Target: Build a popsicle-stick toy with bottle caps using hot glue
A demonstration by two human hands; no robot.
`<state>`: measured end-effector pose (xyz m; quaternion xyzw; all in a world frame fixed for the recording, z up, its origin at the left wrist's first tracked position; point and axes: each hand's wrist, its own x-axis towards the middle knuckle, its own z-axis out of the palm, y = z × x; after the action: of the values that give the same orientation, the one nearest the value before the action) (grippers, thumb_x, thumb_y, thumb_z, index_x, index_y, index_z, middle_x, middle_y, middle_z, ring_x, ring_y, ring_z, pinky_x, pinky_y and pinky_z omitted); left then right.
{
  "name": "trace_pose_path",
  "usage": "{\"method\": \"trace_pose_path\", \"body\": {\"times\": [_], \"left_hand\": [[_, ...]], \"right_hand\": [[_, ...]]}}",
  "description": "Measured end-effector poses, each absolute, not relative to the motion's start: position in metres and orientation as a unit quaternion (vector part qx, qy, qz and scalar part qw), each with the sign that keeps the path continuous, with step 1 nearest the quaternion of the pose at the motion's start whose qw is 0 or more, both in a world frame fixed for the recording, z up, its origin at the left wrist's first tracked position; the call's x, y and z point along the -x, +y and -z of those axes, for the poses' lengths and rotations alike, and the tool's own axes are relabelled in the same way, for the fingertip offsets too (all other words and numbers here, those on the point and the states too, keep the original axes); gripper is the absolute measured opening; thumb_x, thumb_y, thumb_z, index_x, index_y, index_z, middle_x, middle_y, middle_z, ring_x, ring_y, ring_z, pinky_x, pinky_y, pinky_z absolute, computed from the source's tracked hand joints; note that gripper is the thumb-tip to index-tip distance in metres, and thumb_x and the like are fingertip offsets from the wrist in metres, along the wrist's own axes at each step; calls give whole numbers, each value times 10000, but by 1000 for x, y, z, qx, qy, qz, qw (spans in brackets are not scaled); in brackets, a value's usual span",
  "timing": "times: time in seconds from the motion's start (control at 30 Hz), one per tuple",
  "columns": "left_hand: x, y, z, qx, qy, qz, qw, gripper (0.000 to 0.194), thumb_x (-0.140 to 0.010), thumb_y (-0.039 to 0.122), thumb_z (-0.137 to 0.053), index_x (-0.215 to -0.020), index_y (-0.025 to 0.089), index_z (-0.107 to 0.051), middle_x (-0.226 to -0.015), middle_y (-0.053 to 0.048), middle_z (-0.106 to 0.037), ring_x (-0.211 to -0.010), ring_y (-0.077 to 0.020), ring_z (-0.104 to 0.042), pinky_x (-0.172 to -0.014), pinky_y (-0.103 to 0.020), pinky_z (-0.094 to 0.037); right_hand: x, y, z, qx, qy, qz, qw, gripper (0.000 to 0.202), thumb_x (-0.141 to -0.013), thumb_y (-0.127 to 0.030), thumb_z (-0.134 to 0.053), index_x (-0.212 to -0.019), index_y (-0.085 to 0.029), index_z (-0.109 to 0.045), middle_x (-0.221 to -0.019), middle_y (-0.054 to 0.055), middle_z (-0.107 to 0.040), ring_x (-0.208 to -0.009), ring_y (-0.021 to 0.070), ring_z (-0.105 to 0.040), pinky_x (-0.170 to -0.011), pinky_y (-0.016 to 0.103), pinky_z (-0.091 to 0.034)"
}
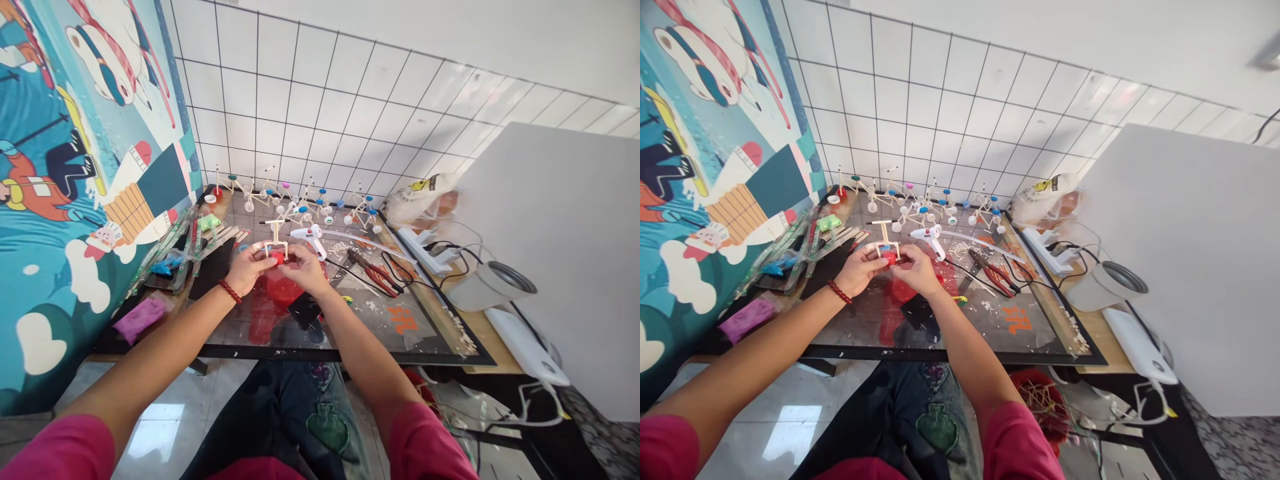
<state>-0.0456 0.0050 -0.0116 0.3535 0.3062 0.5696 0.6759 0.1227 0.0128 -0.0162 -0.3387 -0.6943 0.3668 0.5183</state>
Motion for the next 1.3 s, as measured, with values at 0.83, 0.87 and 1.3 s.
{"method": "trace_pose_path", "body": {"times": [0.83, 0.87, 1.3], "left_hand": [[45, 4, 15, -404, 328, -538, 664, 757, -526, 147, -918, -1199, 171, -571, -837, -15, -760, -744, -156, -721, -722, -267, -570], [45, 4, 16, -402, 333, -536, 663, 784, -526, 144, -918, -1222, 169, -558, -824, -15, -759, -733, -159, -721, -711, -267, -571], [51, 9, 17, -429, 370, -498, 657, 856, -469, 58, -915, -1255, 148, -589, -856, -45, -769, -715, -163, -722, -697, -267, -581]], "right_hand": [[-126, 16, 22, 320, -757, -292, 490, 313, -720, -217, -744, -1032, -207, -720, -981, 45, -576, -828, 156, -573, -766, 313, -527], [-127, 17, 23, 320, -756, -293, 490, 307, -725, -225, -750, -1031, -210, -727, -978, 43, -578, -831, 156, -574, -777, 318, -526], [-133, 23, 26, 323, -761, -325, 459, 282, -736, -349, -788, -989, -228, -763, -909, 26, -590, -769, 154, -572, -761, 330, -522]]}}
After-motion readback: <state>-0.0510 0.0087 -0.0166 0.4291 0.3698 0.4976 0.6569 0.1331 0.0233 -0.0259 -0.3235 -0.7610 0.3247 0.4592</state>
